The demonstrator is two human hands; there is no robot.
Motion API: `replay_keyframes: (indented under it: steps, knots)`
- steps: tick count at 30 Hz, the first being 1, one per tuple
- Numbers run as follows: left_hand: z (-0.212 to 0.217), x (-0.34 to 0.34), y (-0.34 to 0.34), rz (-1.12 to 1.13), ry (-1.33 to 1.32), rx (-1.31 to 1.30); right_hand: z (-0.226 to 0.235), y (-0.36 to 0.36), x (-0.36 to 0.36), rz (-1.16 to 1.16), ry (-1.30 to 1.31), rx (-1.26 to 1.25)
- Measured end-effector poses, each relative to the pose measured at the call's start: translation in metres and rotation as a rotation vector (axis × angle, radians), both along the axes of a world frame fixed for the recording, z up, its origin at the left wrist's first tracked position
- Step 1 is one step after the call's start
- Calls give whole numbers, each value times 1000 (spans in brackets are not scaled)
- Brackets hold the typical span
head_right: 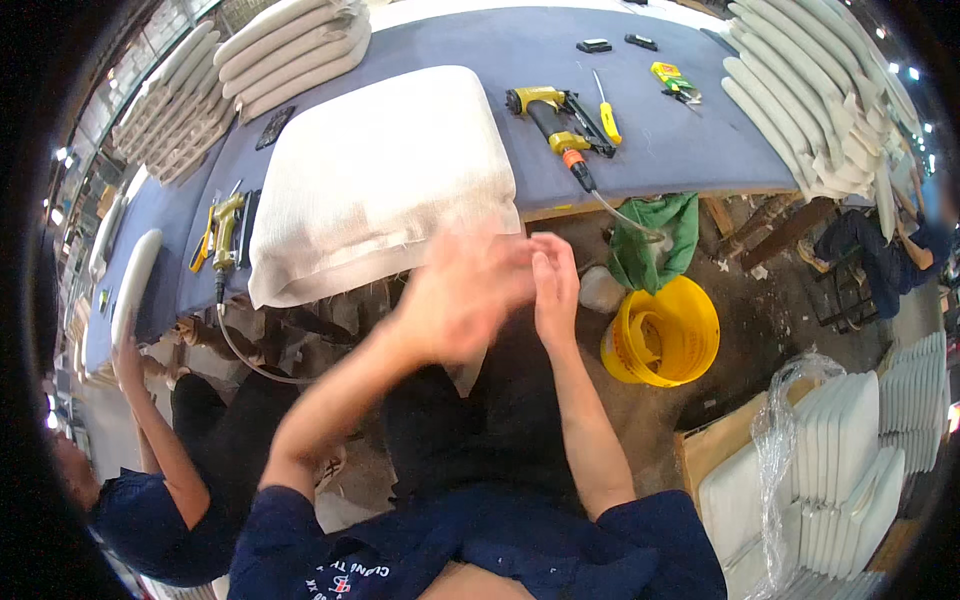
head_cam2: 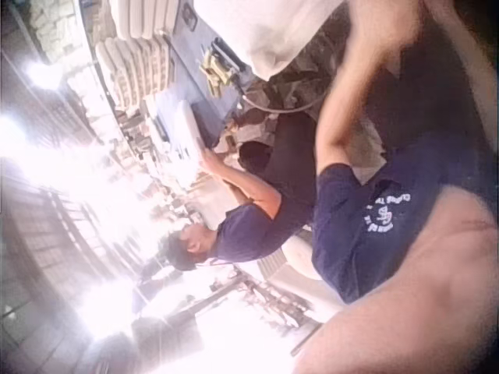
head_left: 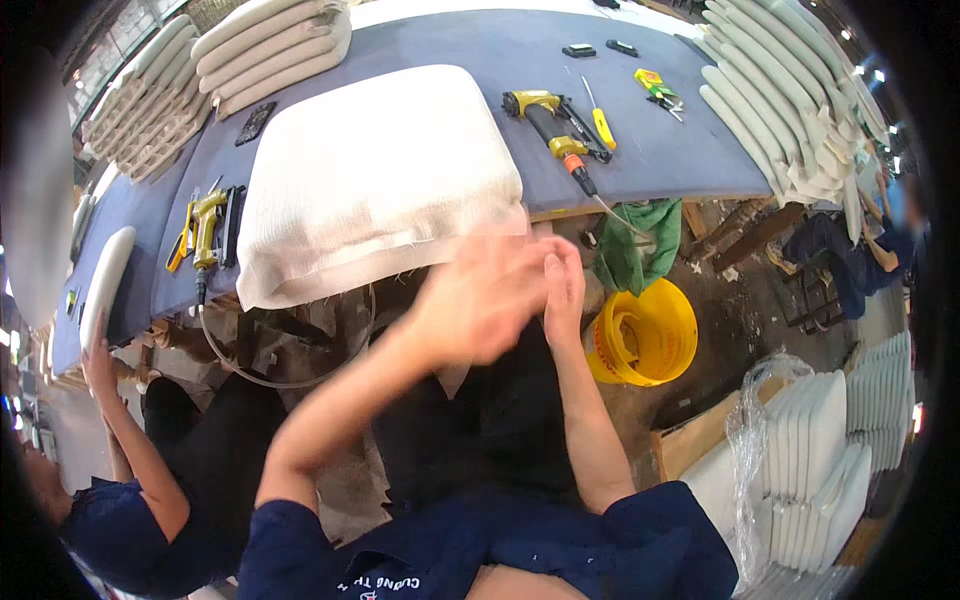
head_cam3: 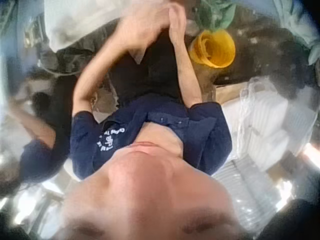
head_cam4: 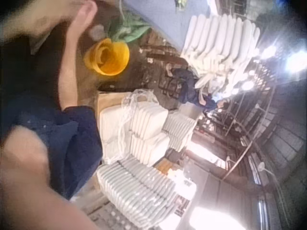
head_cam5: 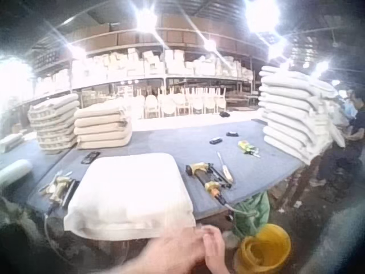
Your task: The person staples fabric onto a cushion using a pneumatic staple gun and a screwdriver. They smooth the fabric, staple the edges, and trim excess material while working at a table in a workshop.
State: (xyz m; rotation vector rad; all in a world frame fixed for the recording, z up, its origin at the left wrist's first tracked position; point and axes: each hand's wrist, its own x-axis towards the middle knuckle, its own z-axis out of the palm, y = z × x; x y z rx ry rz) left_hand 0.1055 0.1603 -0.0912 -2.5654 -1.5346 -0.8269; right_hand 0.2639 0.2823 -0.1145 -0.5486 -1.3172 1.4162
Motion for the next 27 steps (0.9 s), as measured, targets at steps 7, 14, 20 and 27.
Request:
replay_keyframes:
  steps: [7, 14, 20, 27]
  knots:
    - [101, -121, 151, 363, 356, 13, 27, 3, -34, 216, 390, 21]
    - [95, -122, 160, 404, 301, -53, 6, -44, -96, 139, 114, 124]
    - [87, -91, 89, 487, 87, 88, 0, -140, -55, 1032, -810, 378]
    - [-56, -47, -146, 784, -491, -110, 42, -92, -10, 906, -704, 274]
